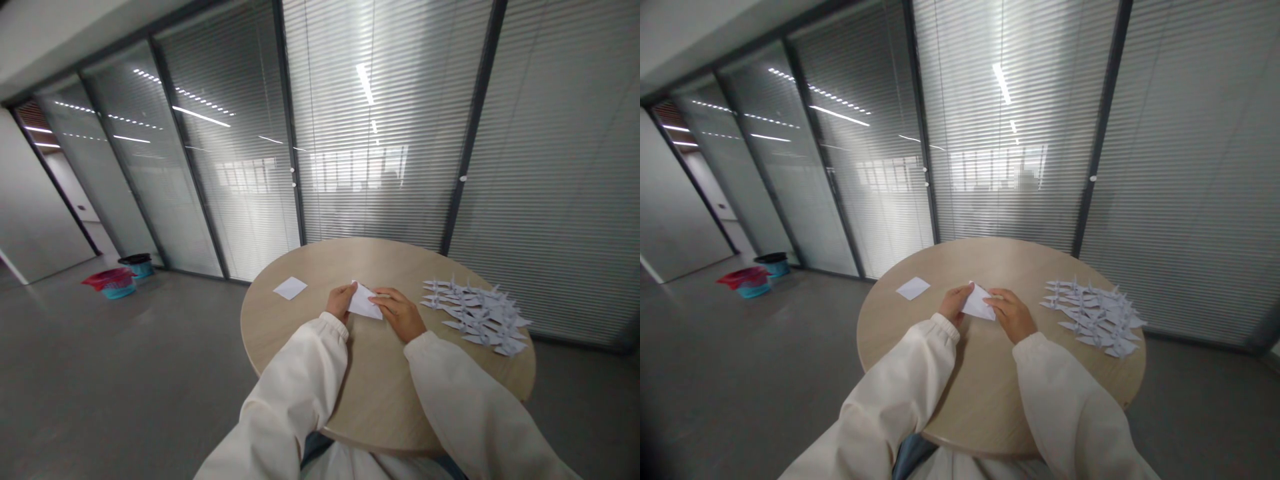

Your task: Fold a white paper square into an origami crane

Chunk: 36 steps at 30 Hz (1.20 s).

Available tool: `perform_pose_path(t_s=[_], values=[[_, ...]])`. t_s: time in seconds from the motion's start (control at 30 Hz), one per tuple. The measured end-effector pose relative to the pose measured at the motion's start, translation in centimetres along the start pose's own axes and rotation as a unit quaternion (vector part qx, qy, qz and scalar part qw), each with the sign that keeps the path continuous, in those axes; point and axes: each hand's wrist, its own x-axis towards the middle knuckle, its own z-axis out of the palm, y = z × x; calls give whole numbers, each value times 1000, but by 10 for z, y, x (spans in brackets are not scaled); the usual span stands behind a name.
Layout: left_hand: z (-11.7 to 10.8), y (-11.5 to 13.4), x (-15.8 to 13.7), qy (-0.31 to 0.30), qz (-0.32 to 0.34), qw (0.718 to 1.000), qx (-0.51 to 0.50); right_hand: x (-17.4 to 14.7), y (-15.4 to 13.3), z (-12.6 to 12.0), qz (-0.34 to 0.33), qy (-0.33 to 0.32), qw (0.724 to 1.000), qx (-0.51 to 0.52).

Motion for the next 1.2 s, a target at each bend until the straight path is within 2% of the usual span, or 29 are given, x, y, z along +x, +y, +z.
perform_pose_path(t_s=[0.2,0.43,0.67,0.77,1.07,1.2], values=[[-2,-1,2,6,6,1000,22,1,-2,-1,-33,-30,999,-14],[-4,-1,3,-11,8,1000,20,0,-1,0,-48,-35,998,-21],[0,3,0,10,4,1000,5,0,0,0,-54,-48,997,-42],[2,7,-3,2,-1,1000,20,0,-2,-1,-56,-53,996,-44],[-1,3,-1,29,7,997,77,1,-5,-1,-54,-57,996,-30],[-4,2,2,29,41,991,122,3,-13,-1,-2,-27,1000,11]])
